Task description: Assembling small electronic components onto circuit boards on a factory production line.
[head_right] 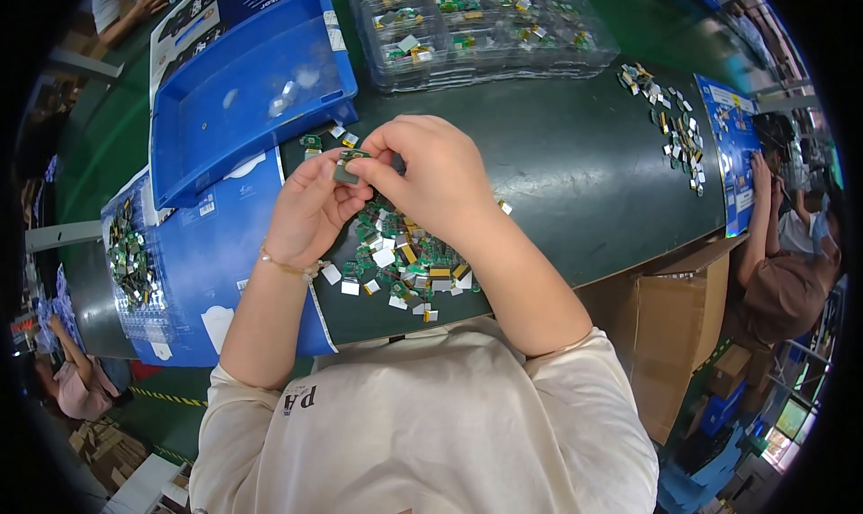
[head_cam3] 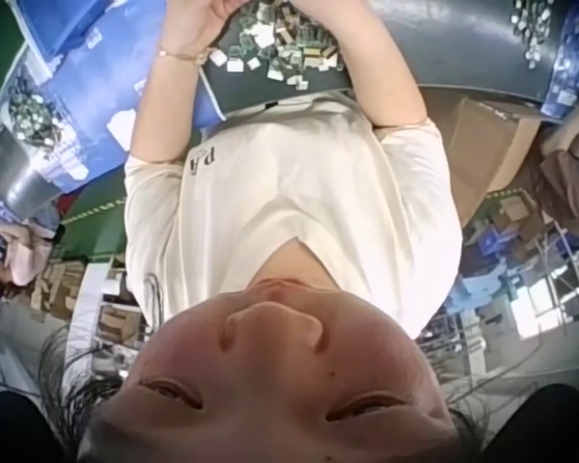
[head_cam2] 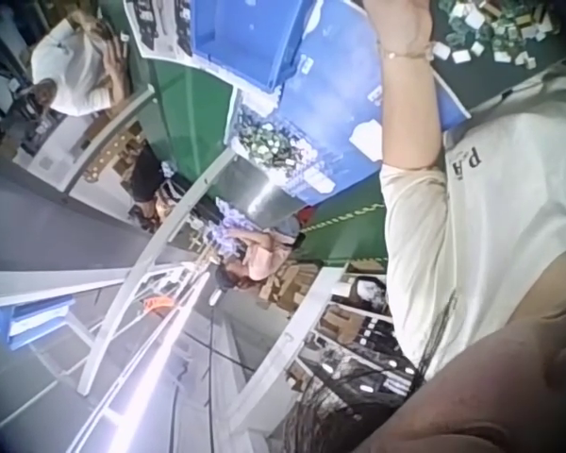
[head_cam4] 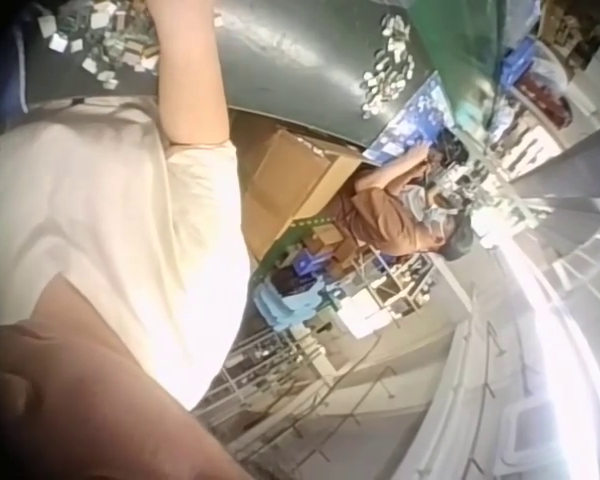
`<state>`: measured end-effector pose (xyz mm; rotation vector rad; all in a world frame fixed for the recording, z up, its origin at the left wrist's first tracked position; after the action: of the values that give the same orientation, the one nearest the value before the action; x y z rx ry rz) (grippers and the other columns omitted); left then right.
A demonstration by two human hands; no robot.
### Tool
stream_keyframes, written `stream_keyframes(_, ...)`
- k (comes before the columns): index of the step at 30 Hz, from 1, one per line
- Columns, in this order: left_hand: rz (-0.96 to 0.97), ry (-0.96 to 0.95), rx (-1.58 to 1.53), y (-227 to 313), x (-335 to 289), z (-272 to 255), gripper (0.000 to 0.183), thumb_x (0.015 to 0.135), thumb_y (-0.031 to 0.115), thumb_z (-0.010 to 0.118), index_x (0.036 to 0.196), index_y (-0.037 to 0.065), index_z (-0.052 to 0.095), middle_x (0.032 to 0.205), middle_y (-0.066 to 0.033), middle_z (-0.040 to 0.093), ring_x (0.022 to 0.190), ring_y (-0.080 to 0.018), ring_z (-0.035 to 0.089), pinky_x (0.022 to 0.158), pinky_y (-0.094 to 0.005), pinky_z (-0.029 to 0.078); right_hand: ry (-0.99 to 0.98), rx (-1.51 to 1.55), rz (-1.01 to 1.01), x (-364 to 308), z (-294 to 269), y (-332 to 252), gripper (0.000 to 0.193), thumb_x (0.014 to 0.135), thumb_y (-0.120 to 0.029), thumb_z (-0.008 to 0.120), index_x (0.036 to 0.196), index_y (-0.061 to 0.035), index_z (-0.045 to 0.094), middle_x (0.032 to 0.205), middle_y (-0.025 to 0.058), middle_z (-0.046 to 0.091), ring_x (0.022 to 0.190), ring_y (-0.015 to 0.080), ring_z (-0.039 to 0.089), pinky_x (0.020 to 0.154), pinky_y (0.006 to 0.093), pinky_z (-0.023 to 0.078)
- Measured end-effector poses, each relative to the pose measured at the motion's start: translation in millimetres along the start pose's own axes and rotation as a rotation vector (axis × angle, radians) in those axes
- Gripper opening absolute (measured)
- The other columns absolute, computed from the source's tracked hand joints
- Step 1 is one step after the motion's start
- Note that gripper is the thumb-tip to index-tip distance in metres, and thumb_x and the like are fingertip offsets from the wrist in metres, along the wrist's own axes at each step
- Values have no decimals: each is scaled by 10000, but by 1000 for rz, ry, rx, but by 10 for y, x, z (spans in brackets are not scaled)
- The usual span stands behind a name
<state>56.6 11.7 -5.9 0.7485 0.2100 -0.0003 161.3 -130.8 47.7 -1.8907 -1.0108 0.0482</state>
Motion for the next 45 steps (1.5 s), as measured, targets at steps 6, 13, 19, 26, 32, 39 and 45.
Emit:
stream_keyframes(6, -6, 22, 6, 2, 0, 23, 284, 978, 183, 462, 1196, 20, 543, 993, -87, 650, 887, -180, 650, 778, -281, 540, 18, -41, -52, 1, 5, 19, 171, 700, -146, 763, 727, -61, 617, 683, 26, 587, 613, 168, 511, 547, 288, 416)
stream_keyframes(13, -10, 17, 6, 5, -1, 16, 286, 981, 185, 458, 1196, 16, 542, 991, -83, 649, 886, -174, 649, 780, -276, 538, 29, -69, -62, 4, 16, 15, 173, 698, -154, 764, 723, -67, 616, 685, 26, 589, 618, 177, 521, 546, 294, 420)
stream_keyframes(19, -9, 31, 14, -8, 7, 14, 285, 982, 188, 455, 1195, 20, 543, 985, -76, 649, 880, -167, 648, 783, -272, 535, 39, -79, -68, 1, 32, 26, 182, 697, -158, 766, 721, -66, 611, 691, 28, 591, 636, 185, 537, 548, 296, 429)
stream_keyframes(26, -10, 44, 24, -16, 13, 13, 255, 981, 190, 461, 1161, 36, 555, 977, -65, 652, 871, -160, 648, 773, -267, 532, 35, -100, -62, 5, 33, 16, 181, 701, -157, 764, 728, -63, 611, 691, 29, 589, 652, 186, 547, 549, 294, 434)
stream_keyframes(32, -4, 63, 9, -33, 5, 10, 229, 978, 193, 469, 1127, 46, 560, 966, -65, 656, 865, -164, 651, 764, -273, 534, 29, -93, -28, -6, 43, 19, 179, 704, -151, 762, 726, -59, 610, 692, 26, 590, 642, 175, 539, 549, 289, 434)
stream_keyframes(39, -6, 53, 24, -21, 7, 23, 227, 976, 202, 475, 1118, 49, 563, 959, -66, 658, 864, -164, 653, 763, -273, 534, 36, -85, -38, -4, 45, 32, 178, 703, -147, 762, 723, -59, 609, 695, 27, 592, 633, 172, 533, 543, 286, 431)
stream_keyframes(45, -2, 78, 45, -26, 0, 30, 221, 975, 206, 478, 1099, 48, 569, 948, -60, 657, 860, -160, 652, 762, -270, 531, 25, -90, -34, -4, 41, 12, 184, 699, -143, 766, 720, -60, 603, 697, 25, 590, 633, 172, 531, 544, 285, 430)
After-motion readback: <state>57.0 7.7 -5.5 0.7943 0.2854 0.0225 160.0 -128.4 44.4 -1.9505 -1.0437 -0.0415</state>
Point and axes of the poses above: each hand's wrist, its own x-axis towards the middle knuckle, its own z-axis out of the palm, y = z × x, the point moved 1 cm from there along x, towards the middle knuckle
